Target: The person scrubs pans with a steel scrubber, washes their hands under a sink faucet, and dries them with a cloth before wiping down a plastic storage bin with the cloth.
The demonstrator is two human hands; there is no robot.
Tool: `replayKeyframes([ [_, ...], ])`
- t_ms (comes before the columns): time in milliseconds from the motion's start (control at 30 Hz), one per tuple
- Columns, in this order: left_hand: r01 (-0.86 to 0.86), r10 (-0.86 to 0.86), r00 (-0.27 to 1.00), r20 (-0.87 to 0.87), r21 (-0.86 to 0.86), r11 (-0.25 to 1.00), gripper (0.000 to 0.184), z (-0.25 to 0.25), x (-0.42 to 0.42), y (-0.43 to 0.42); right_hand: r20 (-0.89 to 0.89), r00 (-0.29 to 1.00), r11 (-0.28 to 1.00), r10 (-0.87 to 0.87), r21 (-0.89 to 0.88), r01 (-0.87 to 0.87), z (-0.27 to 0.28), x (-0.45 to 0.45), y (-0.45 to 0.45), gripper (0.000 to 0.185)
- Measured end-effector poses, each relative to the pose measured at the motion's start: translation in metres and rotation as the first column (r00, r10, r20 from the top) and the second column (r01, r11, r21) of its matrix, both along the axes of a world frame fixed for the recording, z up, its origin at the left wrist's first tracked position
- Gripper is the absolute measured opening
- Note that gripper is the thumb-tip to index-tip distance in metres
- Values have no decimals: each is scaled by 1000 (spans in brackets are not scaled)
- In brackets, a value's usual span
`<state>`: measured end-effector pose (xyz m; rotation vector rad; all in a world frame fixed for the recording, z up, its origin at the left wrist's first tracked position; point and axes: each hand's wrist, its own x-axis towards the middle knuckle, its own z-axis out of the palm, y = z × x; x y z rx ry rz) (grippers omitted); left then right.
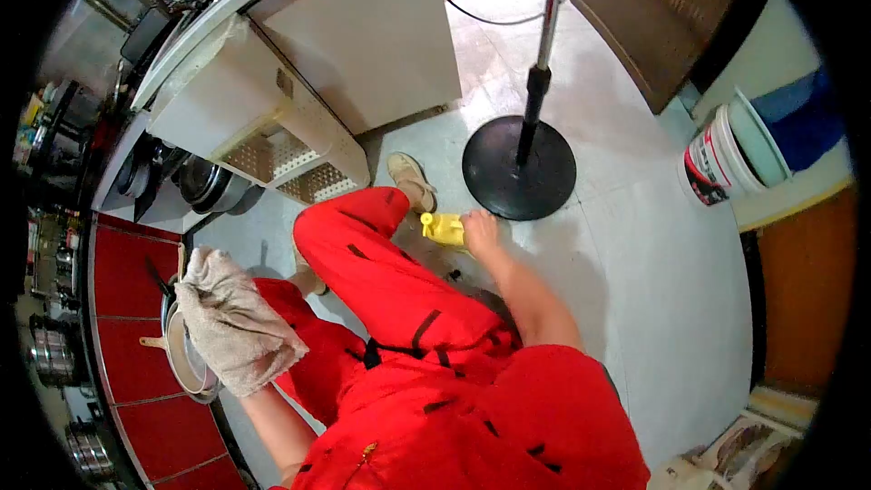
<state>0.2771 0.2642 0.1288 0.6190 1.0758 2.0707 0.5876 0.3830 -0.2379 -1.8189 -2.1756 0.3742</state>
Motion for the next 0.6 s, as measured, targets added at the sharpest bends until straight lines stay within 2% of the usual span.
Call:
replayKeyframes([
  [67,-8,8,1000,5,-47,999,43,2,0,3,23,1000,1000,-1,30,0,-6,-2,0,20],
  [100,-20,20,1000,6,-18,1000,43,4,2,7,30,999,999,-15,38,14,-6,-3,0,18],
  [167,-59,59,989,136,-3,998,34,6,7,13,-46,998,999,-32,-14,31,1,-2,-2,19],
  [267,-12,11,992,123,7,1000,30,6,4,14,-59,997,998,-49,-33,47,10,0,-6,18],
  [300,27,-27,991,133,6,1000,29,5,4,15,-100,989,991,-111,-85,103,5,3,-6,19],
  [333,-74,77,985,153,-28,997,28,15,16,18,-139,975,978,-173,-141,154,2,6,-7,20],
  [367,-79,80,984,160,-15,997,28,15,15,17,-135,977,981,-166,-127,149,0,12,-7,20],
  [433,225,-243,950,193,113,968,39,14,11,9,-196,942,962,-272,-88,260,0,24,-12,22],
  [467,202,-214,967,134,100,974,39,12,10,11,-178,929,944,-323,-127,304,1,31,-12,23],
  [567,71,-95,978,186,131,989,40,0,3,27,-83,913,910,-401,-152,386,-17,61,-8,23],
  [600,110,-136,970,201,134,985,38,-5,-5,29,-101,916,918,-389,-121,376,-13,69,-12,23],
])
